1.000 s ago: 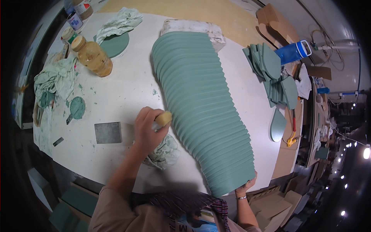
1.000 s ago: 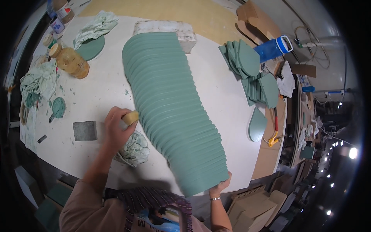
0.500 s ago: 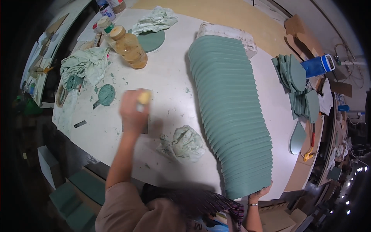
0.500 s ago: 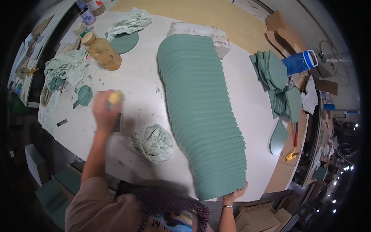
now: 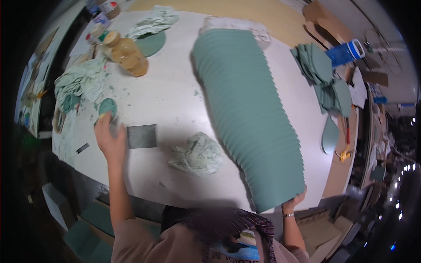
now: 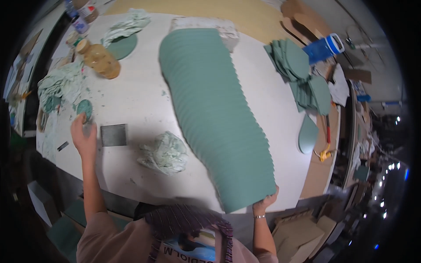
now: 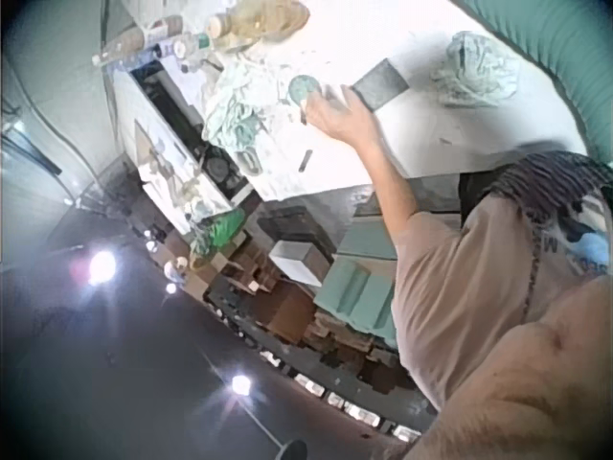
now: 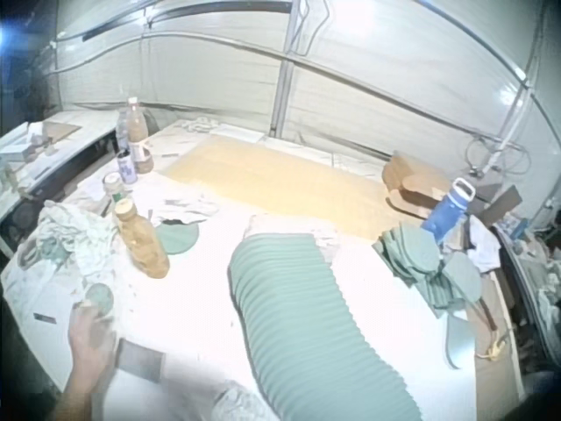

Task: The person wipes green foam components with a sponge and a cloth. They then use a small hand tool to trim and separate the individual foam sections from a larger stack.

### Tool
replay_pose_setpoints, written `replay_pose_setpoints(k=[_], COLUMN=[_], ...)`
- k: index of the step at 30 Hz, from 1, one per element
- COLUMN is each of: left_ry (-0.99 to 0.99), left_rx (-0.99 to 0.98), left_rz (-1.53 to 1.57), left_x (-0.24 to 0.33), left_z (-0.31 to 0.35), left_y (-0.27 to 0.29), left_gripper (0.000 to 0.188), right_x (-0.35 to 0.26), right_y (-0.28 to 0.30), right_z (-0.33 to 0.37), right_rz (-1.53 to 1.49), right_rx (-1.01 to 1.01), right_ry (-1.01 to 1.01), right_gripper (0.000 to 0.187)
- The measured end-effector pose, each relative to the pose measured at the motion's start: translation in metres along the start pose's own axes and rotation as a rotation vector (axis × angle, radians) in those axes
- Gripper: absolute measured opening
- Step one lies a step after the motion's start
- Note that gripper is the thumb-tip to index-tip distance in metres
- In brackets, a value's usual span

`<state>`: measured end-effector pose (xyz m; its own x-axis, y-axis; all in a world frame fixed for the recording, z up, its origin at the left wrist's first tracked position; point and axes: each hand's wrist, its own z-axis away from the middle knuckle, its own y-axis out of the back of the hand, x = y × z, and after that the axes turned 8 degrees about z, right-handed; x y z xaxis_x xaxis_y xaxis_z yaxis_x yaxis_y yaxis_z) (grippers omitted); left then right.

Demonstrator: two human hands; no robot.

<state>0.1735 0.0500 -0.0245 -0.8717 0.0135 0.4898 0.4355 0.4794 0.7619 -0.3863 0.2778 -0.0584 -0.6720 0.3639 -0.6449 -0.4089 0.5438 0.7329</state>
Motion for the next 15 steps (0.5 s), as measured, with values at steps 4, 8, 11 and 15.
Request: replay_pose_setpoints(k=[4,8,11,15], left_ry=[-0.306,-0.551,-0.418,-0.437], left_rx=[-0.404,-0.543,-0.509,-0.325], left_rz=[0.365,0.34,0.538,0.76], left_x=[0.119,0.147,0.133,0.229], left_z=[0.053,0.09,0.082,0.022], left_y=[-0.022,-0.057,-0.079,-0.07], left_gripper=[0.052,0.059,0.061,0.052], right_x=[-0.002,0.01,0.012,0.003], right_y=[-0.006,-0.004,-0.002,0.002], right_z=[0.001,0.004,0.003,0.002], right_rz=[-0.078,-0.139,-0.068,-0.116], right_rx=[0.026,-0.022,0.012,0.02], right_ry=[-0.029,-0.016,-0.026,-0.012], right_gripper=[0.08,0.084,0.092,0.089])
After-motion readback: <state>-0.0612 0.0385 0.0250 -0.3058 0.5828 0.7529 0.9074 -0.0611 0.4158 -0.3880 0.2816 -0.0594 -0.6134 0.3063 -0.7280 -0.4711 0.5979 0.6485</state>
